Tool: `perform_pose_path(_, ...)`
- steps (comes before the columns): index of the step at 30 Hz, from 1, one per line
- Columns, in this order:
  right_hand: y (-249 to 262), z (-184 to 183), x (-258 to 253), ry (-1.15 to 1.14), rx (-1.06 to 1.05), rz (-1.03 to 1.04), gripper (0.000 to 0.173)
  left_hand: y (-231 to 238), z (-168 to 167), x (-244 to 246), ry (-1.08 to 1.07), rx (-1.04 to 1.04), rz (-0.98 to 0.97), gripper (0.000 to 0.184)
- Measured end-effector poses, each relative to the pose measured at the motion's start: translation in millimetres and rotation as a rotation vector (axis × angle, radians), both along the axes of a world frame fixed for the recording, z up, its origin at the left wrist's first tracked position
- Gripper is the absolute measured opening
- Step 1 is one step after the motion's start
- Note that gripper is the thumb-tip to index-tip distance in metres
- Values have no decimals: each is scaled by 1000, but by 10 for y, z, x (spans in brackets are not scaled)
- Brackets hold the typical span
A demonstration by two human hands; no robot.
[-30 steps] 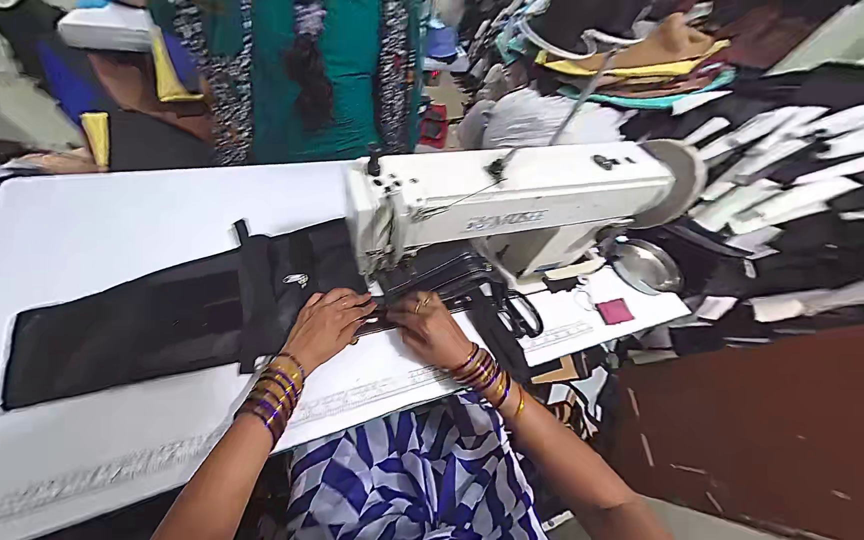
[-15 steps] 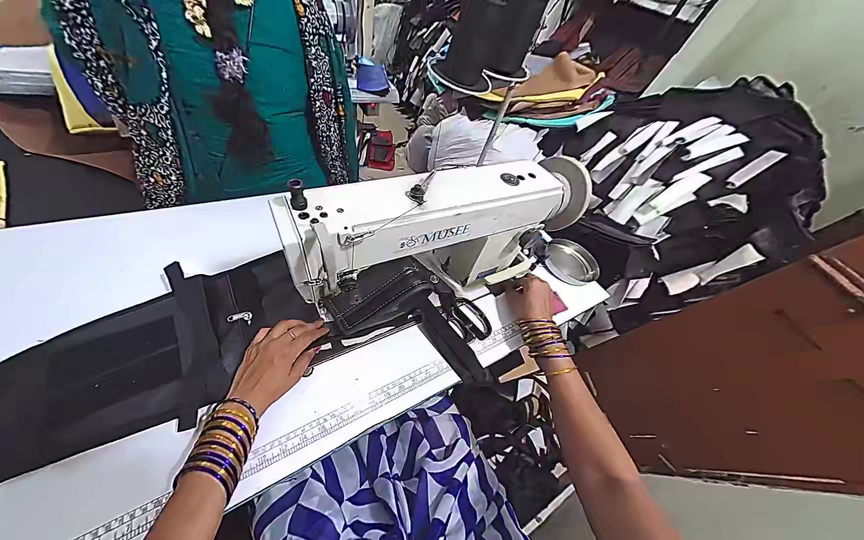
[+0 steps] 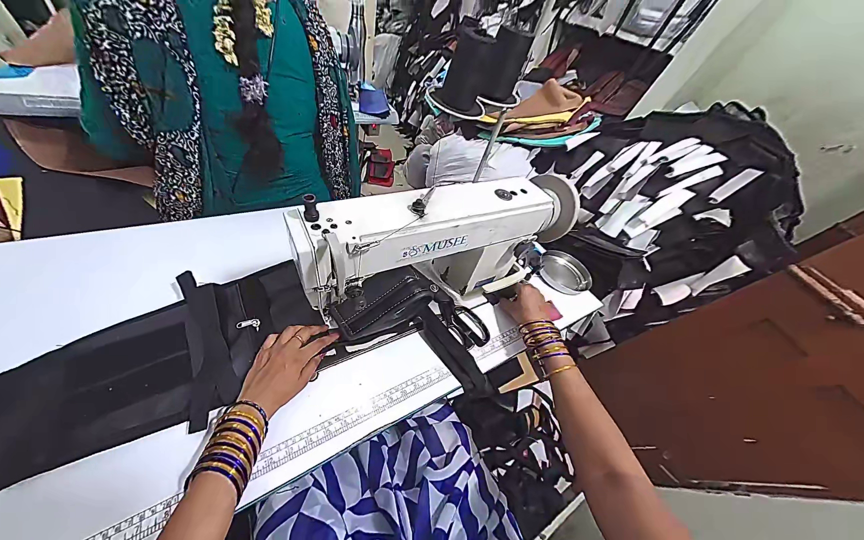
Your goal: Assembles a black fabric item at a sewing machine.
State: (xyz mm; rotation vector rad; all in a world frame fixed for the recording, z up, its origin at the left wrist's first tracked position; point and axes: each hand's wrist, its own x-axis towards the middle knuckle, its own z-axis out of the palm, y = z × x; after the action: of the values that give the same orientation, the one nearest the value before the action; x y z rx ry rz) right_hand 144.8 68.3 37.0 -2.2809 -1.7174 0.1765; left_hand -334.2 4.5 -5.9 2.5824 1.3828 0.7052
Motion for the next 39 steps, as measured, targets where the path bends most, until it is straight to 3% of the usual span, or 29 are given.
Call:
perform_pose_path(4, -38, -66, 60, 182, 112, -8, 24, -7, 21, -7, -9, -9, -2, 36)
perform_pose_path(8, -224, -163, 15, 583, 387, -166, 18, -24, 25, -28, -34, -40, -7, 36)
perform_pose_path(10, -451, -92, -174, 599, 518, -226, 16, -14, 31, -22, -40, -45, -12, 36)
perform_pose_path(12, -748, -39, -548, 394, 660, -38, 19, 10, 34, -2, -32, -50, -11, 36)
perform_pose_path(14, -1058, -78, -1190, 246, 708, 307, 17, -4, 52, -14, -13, -72, -14, 35)
perform_pose_path(18, -1329, -476, -2338, 104, 592, 780, 9, -36, 108, -9, -1, -128, -14, 34)
perform_pose_path(22, -1173, -538, -2682, 94, 557, 793, 11, -27, 103, -35, -49, -159, -11, 36)
perform_pose_path(33, -963, -344, -2870, -62, 265, 623, 28, 7, 77, -105, -90, -230, -32, 36)
perform_pose_path(36, -933, -341, -2747, 42, 266, 687, 28, 14, 77, -113, -94, -253, -24, 36)
perform_pose_path(39, -803, -193, -2298, 184, 288, 645, 30, 39, 82, -109, -108, -251, 8, 34)
